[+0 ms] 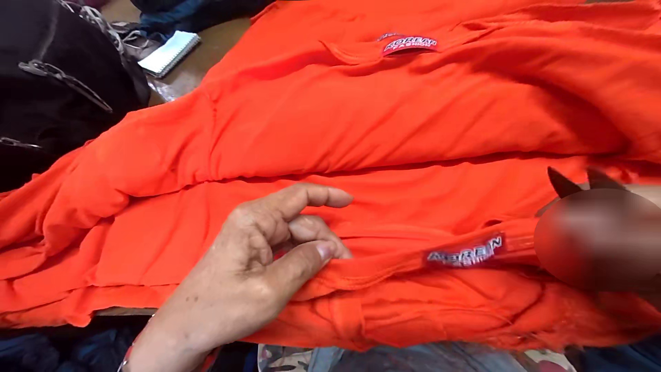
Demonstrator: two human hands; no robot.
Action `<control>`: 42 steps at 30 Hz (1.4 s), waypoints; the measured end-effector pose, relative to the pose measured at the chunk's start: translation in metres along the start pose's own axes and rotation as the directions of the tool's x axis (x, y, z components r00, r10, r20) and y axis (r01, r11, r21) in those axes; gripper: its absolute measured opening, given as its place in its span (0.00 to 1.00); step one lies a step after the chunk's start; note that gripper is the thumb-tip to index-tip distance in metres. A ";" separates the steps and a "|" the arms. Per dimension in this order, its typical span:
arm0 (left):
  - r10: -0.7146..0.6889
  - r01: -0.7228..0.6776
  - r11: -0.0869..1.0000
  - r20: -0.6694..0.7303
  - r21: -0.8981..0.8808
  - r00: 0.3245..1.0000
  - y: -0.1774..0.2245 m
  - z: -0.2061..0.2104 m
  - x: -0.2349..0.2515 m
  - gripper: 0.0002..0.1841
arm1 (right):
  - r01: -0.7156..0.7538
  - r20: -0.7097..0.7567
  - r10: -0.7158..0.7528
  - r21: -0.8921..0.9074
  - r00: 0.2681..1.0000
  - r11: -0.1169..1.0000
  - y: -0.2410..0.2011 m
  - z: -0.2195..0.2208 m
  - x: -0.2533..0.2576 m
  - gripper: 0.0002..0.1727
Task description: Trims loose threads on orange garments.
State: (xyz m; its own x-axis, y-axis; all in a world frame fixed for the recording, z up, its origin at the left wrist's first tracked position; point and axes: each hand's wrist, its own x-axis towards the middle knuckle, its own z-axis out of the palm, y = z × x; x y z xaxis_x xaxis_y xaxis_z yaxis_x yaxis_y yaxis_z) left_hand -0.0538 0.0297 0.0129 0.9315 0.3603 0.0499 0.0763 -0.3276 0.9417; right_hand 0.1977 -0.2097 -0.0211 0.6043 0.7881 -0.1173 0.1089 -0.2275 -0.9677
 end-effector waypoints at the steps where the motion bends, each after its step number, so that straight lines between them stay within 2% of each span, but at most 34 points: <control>1: 0.000 0.000 1.000 -0.009 -0.005 1.000 0.001 0.000 -0.001 0.22 | -0.028 -0.020 0.028 0.025 0.999 0.999 -0.001 0.001 0.000 0.10; 8: 0.038 -0.039 0.996 -0.019 -0.083 0.999 0.002 -0.002 -0.007 0.19 | -0.056 -0.003 0.056 0.067 0.998 0.996 -0.008 0.004 -0.005 0.14; 13: 0.104 -0.095 0.968 -0.029 0.234 0.994 0.005 0.017 -0.004 0.31 | -0.047 0.033 0.045 0.068 0.998 0.997 -0.016 0.005 -0.010 0.16; 16: 0.194 -0.185 0.941 -0.005 0.282 0.981 0.007 0.045 0.008 0.38 | -0.023 0.051 0.021 0.025 0.998 0.999 -0.021 0.007 -0.010 0.16; 19: 0.226 -0.225 0.953 0.019 0.205 0.974 0.010 0.078 0.023 0.39 | 0.007 0.049 -0.007 0.004 0.999 1.000 -0.024 0.009 -0.013 0.16; 22: 0.220 -0.220 0.974 -0.008 0.054 0.975 0.013 0.098 0.037 0.31 | 0.054 0.036 -0.056 0.036 0.998 0.998 -0.022 0.008 -0.015 0.14; 24: 0.152 -0.152 0.986 -0.015 -0.065 0.988 0.018 0.098 0.043 0.29 | 0.148 0.006 -0.148 0.055 0.989 0.987 -0.013 0.007 -0.016 0.10; 26: 0.113 -0.110 0.981 0.009 -0.162 0.994 0.022 0.092 0.045 0.28 | 0.274 -0.064 -0.273 0.000 0.960 0.962 -0.008 0.008 -0.019 0.05; 27: 0.109 -0.104 0.977 0.018 -0.188 0.994 0.023 0.090 0.045 0.29 | 0.316 -0.117 -0.318 -0.037 0.941 0.948 -0.005 0.007 -0.022 0.06; 30: 0.101 -0.094 0.973 0.022 -0.211 0.995 0.026 0.085 0.042 0.30 | 0.370 -0.173 -0.388 -0.128 0.905 0.920 -0.003 0.008 -0.042 0.04; 34: 0.108 -0.103 0.972 0.011 -0.213 0.994 0.027 0.086 0.038 0.29 | 0.419 -0.029 -0.426 -0.126 0.904 0.899 -0.001 0.024 -0.058 0.10; 36: 0.107 -0.103 0.971 0.010 -0.214 0.994 0.027 0.087 0.037 0.29 | 0.412 -0.072 -0.431 -0.187 0.900 0.892 0.001 0.035 -0.058 0.14; 39: 0.109 -0.104 0.974 0.013 -0.201 0.994 0.025 0.087 0.036 0.30 | 0.417 -0.174 -0.489 -0.331 0.855 0.846 0.002 0.043 -0.053 0.16; 42: 0.121 -0.117 0.970 0.005 -0.215 0.993 0.022 0.088 0.038 0.34 | 0.408 -0.199 -0.474 -0.299 0.858 0.863 -0.002 0.045 -0.048 0.13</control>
State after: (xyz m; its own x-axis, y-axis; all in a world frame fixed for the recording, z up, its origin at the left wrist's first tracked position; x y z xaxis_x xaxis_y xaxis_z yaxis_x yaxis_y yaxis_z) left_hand 0.0150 -0.0409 0.0066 0.9356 0.3139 0.1617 -0.1116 -0.1718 0.9788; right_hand 0.1323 -0.2214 -0.0233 0.6236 0.6702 0.4024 0.5759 -0.0459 -0.8162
